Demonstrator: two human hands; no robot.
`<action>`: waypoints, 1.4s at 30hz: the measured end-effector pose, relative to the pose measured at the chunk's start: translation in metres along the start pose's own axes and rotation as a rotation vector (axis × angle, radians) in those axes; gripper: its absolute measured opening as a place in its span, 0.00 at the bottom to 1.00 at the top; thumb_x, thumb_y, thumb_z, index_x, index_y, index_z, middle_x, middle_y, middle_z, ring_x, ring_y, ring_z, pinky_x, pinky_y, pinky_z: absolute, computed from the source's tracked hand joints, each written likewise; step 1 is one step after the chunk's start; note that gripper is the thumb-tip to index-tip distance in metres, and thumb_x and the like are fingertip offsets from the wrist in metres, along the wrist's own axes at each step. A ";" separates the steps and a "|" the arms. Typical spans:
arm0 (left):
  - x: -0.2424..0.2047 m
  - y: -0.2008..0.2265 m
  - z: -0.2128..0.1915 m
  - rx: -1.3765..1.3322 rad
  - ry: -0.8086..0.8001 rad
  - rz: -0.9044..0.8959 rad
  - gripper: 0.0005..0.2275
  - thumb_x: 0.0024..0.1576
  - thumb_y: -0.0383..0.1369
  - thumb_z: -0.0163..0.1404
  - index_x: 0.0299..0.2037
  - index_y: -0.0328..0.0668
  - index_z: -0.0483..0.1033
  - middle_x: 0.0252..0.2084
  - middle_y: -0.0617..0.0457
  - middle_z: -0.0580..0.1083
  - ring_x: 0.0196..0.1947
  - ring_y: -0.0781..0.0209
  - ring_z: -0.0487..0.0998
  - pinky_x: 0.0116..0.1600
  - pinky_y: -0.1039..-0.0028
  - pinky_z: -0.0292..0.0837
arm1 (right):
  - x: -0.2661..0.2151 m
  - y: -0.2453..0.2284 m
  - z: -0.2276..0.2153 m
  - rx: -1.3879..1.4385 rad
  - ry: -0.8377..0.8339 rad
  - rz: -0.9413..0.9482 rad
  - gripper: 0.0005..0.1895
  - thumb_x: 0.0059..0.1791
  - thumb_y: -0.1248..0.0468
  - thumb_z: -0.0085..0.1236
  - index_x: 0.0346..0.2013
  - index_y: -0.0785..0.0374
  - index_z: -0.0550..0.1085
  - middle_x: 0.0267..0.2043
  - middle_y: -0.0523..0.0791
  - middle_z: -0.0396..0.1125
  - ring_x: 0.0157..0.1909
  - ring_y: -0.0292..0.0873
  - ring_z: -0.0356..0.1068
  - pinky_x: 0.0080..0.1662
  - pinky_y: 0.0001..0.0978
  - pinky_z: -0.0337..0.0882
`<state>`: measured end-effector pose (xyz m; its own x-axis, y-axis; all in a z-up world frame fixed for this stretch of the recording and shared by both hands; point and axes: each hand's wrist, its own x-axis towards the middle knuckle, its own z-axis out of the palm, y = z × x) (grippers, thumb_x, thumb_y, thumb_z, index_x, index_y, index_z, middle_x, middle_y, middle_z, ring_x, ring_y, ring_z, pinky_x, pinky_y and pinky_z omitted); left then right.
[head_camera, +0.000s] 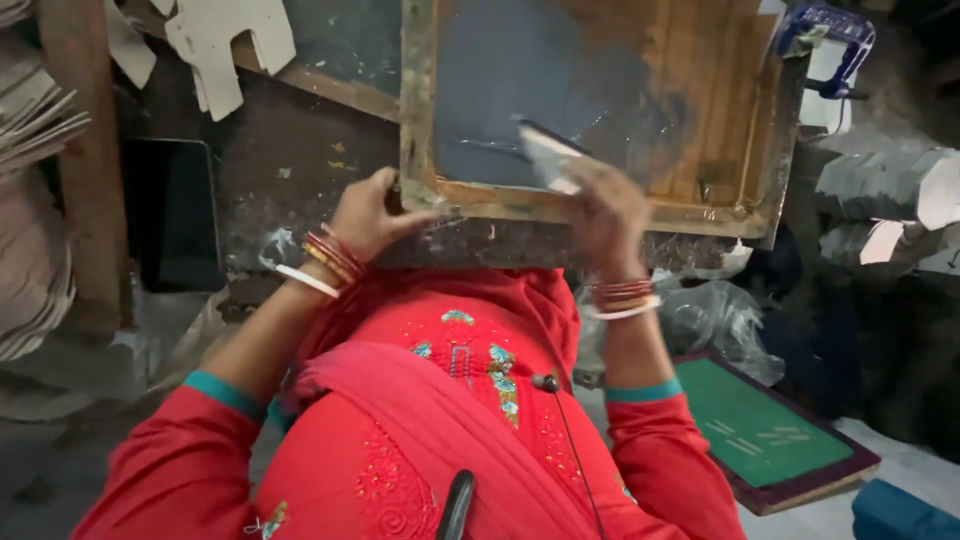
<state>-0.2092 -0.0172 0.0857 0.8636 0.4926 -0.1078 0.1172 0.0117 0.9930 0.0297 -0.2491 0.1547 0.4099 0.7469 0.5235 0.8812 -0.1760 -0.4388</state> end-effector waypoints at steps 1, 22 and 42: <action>-0.001 -0.003 -0.001 0.274 0.022 -0.036 0.25 0.52 0.49 0.63 0.44 0.30 0.75 0.37 0.38 0.79 0.38 0.48 0.83 0.42 0.65 0.77 | 0.001 0.009 -0.011 0.027 -0.091 0.193 0.15 0.48 0.71 0.58 0.50 0.58 0.79 0.50 0.50 0.75 0.50 0.51 0.77 0.51 0.39 0.77; 0.011 -0.008 0.001 1.099 0.012 -0.169 0.33 0.40 0.68 0.59 0.31 0.40 0.77 0.30 0.42 0.79 0.31 0.41 0.82 0.34 0.56 0.77 | 0.131 0.023 0.072 -0.221 -0.482 -0.059 0.10 0.52 0.61 0.62 0.49 0.54 0.79 0.40 0.48 0.74 0.41 0.54 0.74 0.40 0.46 0.72; 0.017 -0.007 -0.007 1.086 -0.004 -0.093 0.31 0.37 0.66 0.62 0.29 0.44 0.80 0.29 0.44 0.79 0.30 0.44 0.82 0.33 0.57 0.77 | 0.015 -0.054 0.066 -0.144 -0.384 -0.002 0.25 0.44 0.70 0.60 0.55 0.49 0.78 0.59 0.48 0.72 0.59 0.53 0.73 0.56 0.41 0.74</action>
<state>-0.1986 -0.0032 0.0777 0.8304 0.5265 -0.1820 0.5509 -0.7275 0.4090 -0.0269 -0.1862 0.1383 0.3147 0.9276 0.2015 0.9170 -0.2423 -0.3169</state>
